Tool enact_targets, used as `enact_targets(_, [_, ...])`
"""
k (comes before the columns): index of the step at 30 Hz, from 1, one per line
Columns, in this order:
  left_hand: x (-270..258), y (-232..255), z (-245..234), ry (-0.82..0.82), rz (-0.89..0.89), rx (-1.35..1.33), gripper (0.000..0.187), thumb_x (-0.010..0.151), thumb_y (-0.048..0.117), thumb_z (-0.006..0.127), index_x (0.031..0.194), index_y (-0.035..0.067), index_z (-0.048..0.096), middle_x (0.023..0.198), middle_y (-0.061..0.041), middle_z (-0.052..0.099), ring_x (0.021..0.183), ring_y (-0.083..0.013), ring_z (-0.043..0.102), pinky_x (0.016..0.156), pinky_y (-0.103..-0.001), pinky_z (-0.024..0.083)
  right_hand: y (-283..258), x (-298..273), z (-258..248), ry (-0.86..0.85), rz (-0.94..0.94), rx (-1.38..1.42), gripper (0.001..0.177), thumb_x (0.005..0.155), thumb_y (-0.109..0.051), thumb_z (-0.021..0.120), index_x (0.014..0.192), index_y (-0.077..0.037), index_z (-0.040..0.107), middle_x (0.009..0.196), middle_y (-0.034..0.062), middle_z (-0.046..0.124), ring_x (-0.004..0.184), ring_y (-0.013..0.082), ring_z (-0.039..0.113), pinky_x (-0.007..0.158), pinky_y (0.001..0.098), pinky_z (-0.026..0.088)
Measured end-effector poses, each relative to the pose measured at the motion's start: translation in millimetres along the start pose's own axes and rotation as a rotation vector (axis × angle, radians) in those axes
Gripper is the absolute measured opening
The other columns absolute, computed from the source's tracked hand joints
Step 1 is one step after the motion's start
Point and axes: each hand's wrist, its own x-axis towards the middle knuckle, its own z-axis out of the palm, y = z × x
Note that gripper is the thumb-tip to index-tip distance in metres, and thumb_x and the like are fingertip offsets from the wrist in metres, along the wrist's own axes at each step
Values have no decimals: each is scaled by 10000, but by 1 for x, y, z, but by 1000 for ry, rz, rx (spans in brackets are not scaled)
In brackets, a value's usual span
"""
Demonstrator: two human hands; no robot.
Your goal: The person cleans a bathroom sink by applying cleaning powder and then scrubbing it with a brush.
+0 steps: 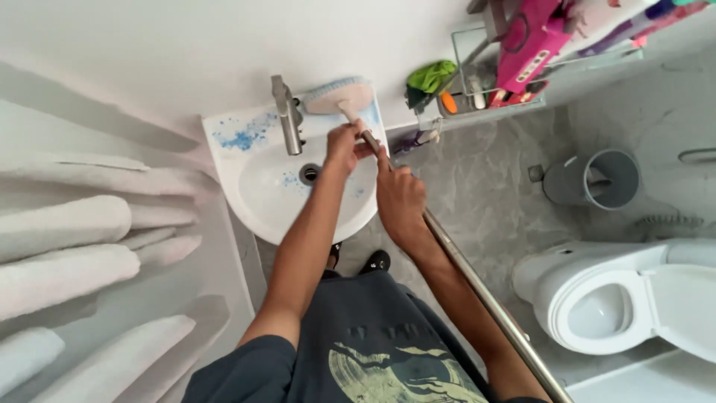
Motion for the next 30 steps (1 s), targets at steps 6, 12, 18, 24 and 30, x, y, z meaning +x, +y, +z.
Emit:
enact_targets(6, [-58, -25, 26, 88, -102, -5, 259, 974, 209, 606, 1173, 45, 619, 1000, -117, 683, 778, -329, 731, 630, -507, 661, 34, -22, -10, -68, -46, -2, 696, 878, -134, 620, 1554, -162, 457, 753, 91, 695, 554, 217, 690, 470, 363, 561])
enact_targets(12, [-2, -4, 11, -26, -8, 21, 284, 1029, 186, 604, 1156, -69, 605, 1017, -179, 666, 798, -369, 757, 669, -482, 702, 21, -1, 17, -2, -16, 48, 679, 893, -135, 625, 1555, -144, 475, 768, 97, 703, 590, 244, 694, 511, 387, 564])
enact_targets(18, [-35, -39, 24, 56, -126, 7, 256, 972, 190, 611, 1145, 2, 602, 984, -137, 651, 749, -348, 713, 614, -499, 684, 50, -19, -10, -160, -49, 80, 684, 868, -110, 591, 1538, -170, 468, 721, 110, 698, 573, 266, 703, 505, 409, 570])
enact_targets(24, [11, -21, 28, 34, 21, 58, 290, 1035, 197, 599, 1145, -72, 601, 1016, -172, 682, 803, -348, 747, 685, -487, 709, 53, -6, 34, 47, -68, 98, 659, 899, -102, 600, 1551, -109, 501, 728, 91, 698, 606, 274, 696, 535, 428, 554])
enact_targets(30, [-24, -37, 29, 48, -94, 62, 254, 993, 152, 584, 1148, -48, 610, 1001, -163, 686, 764, -333, 742, 651, -475, 694, 49, -15, 10, -129, -8, 66, 662, 885, -127, 591, 1535, -188, 481, 729, 119, 704, 582, 275, 712, 495, 412, 560])
